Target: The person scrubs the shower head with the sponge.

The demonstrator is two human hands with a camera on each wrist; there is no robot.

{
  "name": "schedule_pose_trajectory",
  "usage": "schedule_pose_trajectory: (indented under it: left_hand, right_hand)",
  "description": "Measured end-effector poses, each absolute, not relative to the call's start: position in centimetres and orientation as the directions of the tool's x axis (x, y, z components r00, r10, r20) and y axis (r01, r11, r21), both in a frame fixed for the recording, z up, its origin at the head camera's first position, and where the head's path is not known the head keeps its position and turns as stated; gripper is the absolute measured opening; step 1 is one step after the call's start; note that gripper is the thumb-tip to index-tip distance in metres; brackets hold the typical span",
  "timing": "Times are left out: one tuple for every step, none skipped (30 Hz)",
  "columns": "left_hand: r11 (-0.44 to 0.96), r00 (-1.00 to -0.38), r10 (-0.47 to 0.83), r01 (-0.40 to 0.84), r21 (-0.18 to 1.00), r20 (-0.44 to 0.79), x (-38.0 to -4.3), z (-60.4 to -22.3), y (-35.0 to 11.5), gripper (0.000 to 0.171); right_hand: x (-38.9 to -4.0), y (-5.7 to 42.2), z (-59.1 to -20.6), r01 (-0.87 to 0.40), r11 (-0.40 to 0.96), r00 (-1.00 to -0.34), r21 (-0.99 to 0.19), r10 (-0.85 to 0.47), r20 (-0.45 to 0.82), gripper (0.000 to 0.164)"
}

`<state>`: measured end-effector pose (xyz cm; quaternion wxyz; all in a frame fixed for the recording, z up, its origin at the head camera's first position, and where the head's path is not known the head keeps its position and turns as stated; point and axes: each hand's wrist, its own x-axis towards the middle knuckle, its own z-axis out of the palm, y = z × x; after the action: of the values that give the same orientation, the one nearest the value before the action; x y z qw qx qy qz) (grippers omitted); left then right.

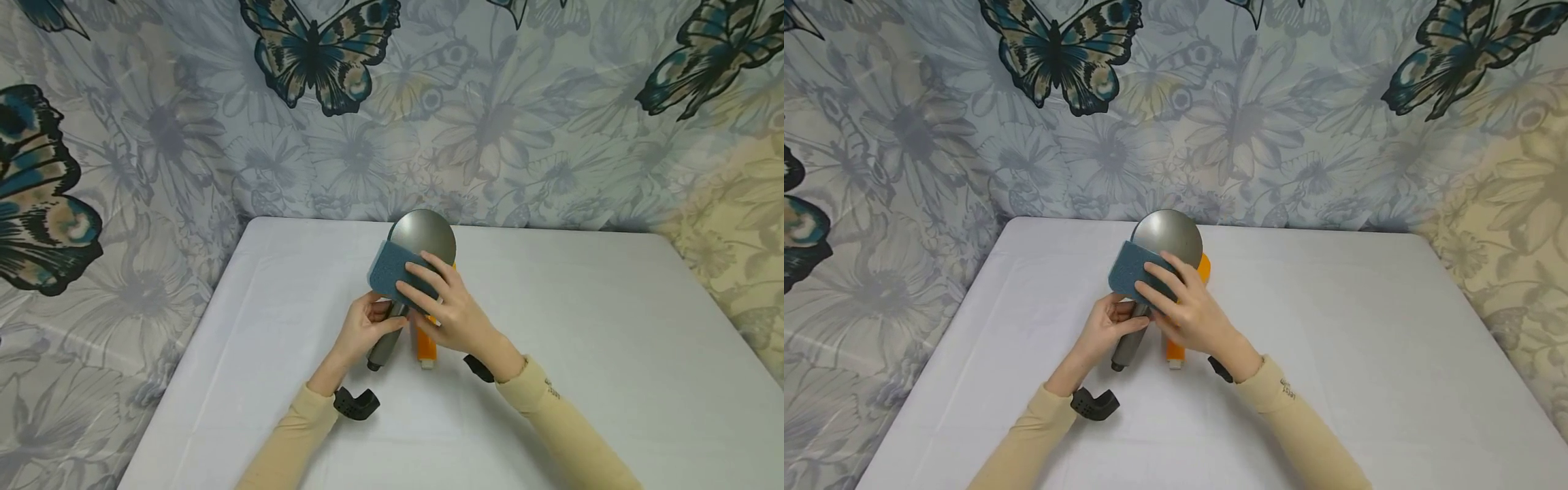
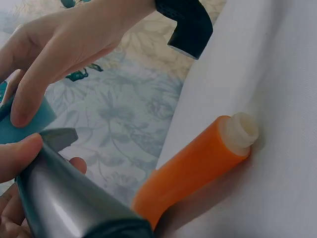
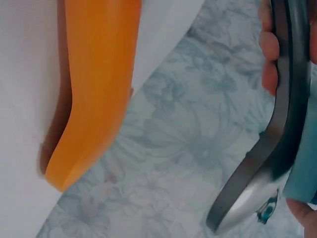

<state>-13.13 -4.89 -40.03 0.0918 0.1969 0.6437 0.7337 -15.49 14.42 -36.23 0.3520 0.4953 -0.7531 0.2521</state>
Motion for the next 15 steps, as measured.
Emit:
schedule_pose_trajectory:
  left_hand:
    - [-0.173,-0.902,0.395,0.116,0.978,0.176,-13.1,-40.0,-4.9,0.041]
    - [-0.195,-0.896,0.405,0.113,0.974,0.185,-13.2,-40.0,-4.9,0.041]
    - [-0.216,-0.89,0.415,0.108,0.97,0.191,-13.2,-40.0,-4.8,0.041]
    - [-0.235,-0.884,0.424,0.102,0.967,0.197,-13.2,-40.0,-4.8,0.039]
    - [-0.25,-0.878,0.434,0.099,0.963,0.203,-13.2,-40.0,-4.7,0.037]
    - [-0.265,-0.872,0.444,0.093,0.96,0.207,-13.2,-40.0,-4.6,0.035]
    - [-0.277,-0.868,0.451,0.087,0.957,0.209,-13.1,-40.0,-4.6,0.034]
    - [-0.287,-0.866,0.454,0.079,0.955,0.209,-13.1,-40.0,-4.5,0.033]
    - [-0.292,-0.866,0.456,0.072,0.954,0.205,-13.1,-40.1,-4.5,0.032]
    - [-0.295,-0.866,0.458,0.064,0.953,0.2,-13.1,-40.1,-4.5,0.031]
    - [-0.298,-0.867,0.459,0.056,0.953,0.195,-13.0,-40.1,-4.4,0.031]
    - [-0.303,-0.868,0.458,0.05,0.952,0.191,-13.0,-40.1,-4.4,0.031]
    - [-0.303,-0.87,0.456,0.046,0.952,0.188,-13.0,-40.1,-4.4,0.03]
    - [-0.304,-0.872,0.453,0.043,0.952,0.184,-13.0,-40.1,-4.4,0.031]
    - [-0.305,-0.873,0.452,0.04,0.951,0.182,-13.0,-40.1,-4.4,0.03]
  right_hand:
    - [-15.5,14.4,-36.3,-0.93,0.368,-0.25,-0.026,-0.575,0.779,0.036]
    - [-15.6,14.5,-36.2,-0.929,0.367,-0.257,-0.04,-0.565,0.784,0.035]
    - [-15.7,14.6,-36.2,-0.924,0.376,-0.278,-0.068,-0.539,0.796,0.035]
    - [-16.0,14.8,-36.1,-0.914,0.391,-0.307,-0.105,-0.5,0.81,0.035]
    - [-16.2,15.0,-36.0,-0.9,0.412,-0.34,-0.144,-0.456,0.823,0.036]
    - [-16.5,15.3,-35.9,-0.88,0.436,-0.377,-0.185,-0.407,0.832,0.036]
    - [-16.8,15.6,-35.8,-0.856,0.464,-0.415,-0.227,-0.356,0.837,0.037]
    - [-17.0,15.9,-35.7,-0.829,0.491,-0.452,-0.267,-0.307,0.838,0.039]
    - [-17.2,16.1,-35.6,-0.802,0.514,-0.484,-0.305,-0.26,0.836,0.04]
    - [-17.4,16.3,-35.5,-0.774,0.532,-0.515,-0.344,-0.212,0.831,0.041]
    - [-17.6,16.5,-35.4,-0.748,0.544,-0.541,-0.38,-0.168,0.824,0.043]
    - [-17.7,16.6,-35.3,-0.727,0.551,-0.56,-0.41,-0.131,0.818,0.044]
    - [-17.8,16.7,-35.3,-0.708,0.562,-0.573,-0.427,-0.104,0.813,0.045]
    - [-17.8,16.7,-35.2,-0.695,0.575,-0.58,-0.433,-0.092,0.809,0.045]
    - [-17.7,16.6,-35.1,-0.69,0.581,-0.581,-0.431,-0.089,0.809,0.045]
